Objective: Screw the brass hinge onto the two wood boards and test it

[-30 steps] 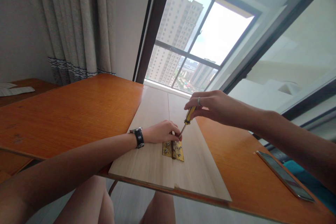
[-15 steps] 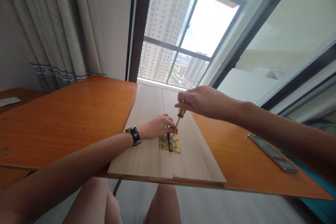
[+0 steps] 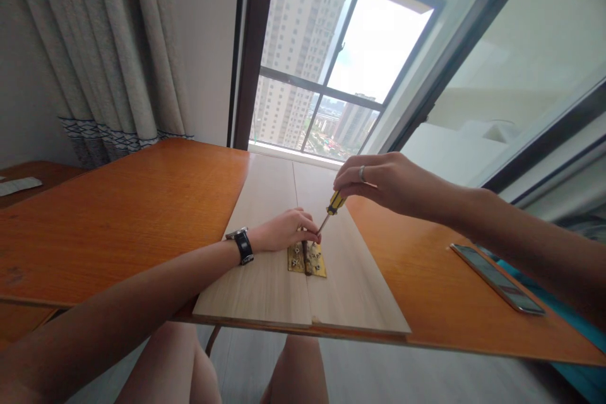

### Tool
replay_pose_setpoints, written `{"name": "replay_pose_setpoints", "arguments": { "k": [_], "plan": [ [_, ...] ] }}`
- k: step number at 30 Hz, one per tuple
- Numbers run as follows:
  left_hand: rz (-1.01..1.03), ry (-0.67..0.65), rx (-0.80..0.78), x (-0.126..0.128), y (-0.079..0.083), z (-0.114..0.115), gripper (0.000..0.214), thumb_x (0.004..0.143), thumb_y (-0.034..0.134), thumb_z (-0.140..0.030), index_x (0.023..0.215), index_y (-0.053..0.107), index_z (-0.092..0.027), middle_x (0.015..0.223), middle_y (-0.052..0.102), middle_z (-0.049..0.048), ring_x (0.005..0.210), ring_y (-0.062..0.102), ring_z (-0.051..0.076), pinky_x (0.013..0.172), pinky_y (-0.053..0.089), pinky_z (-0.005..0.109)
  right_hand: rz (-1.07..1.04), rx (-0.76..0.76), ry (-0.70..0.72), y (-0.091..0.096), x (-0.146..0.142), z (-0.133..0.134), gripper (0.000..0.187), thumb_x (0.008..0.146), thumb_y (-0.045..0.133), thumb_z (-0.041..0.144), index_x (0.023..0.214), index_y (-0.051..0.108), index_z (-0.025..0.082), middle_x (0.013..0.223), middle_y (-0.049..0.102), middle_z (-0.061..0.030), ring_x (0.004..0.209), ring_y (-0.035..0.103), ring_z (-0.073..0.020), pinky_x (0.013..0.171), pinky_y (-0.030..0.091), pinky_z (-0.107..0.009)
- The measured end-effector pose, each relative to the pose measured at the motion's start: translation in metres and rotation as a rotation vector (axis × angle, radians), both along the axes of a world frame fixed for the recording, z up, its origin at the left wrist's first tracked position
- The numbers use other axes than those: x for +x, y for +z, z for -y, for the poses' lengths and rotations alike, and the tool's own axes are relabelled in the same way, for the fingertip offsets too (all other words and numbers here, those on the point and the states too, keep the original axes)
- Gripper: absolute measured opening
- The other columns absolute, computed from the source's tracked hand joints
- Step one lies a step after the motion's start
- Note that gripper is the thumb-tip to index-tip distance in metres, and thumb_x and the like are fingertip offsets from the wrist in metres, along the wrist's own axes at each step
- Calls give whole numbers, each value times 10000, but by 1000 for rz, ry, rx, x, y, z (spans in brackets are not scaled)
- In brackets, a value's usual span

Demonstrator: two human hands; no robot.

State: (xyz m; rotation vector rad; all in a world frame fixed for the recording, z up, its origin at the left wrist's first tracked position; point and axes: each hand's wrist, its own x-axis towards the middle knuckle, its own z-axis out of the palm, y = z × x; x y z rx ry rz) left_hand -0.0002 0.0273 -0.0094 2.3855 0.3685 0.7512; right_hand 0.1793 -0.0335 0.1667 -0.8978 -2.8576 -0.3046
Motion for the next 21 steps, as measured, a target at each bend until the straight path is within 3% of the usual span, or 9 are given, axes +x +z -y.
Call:
{"name": "replay_pose_setpoints", "arguments": {
  "k": [5,11,17,21],
  "plan": [
    [2,2,-12,-2,1,1,177,933,607,-200,891,777,-173,808,678,25,843,591,149,858,410,239,63,31,25,0,-9,-4,261,971,498,217,933,738,124,911,730,-123,777,687,-186,697,540,-295],
    [6,-3,5,-2,1,1,175,928,620,-228,897,773,-151,777,673,30,820,586,153,811,423,230,0,-9,-54,-10,-11,-8,301,989,477,280,929,716,108,886,662,-101,520,584,-86,498,484,-224],
    [-1,-2,-14,1,2,0,247,960,565,-238,858,771,-146,765,664,26,795,586,143,779,428,215,88,90,-13,-19,2,-5,302,997,468,308,971,711,132,893,618,-96,677,631,-151,642,509,-283],
    [-15,-22,-2,1,1,0,257,965,546,-233,852,765,-160,787,673,24,827,596,147,809,425,217,179,-5,35,-15,9,-3,249,967,529,234,1141,671,127,979,631,-105,774,662,-170,719,518,-286]
  ]
}}
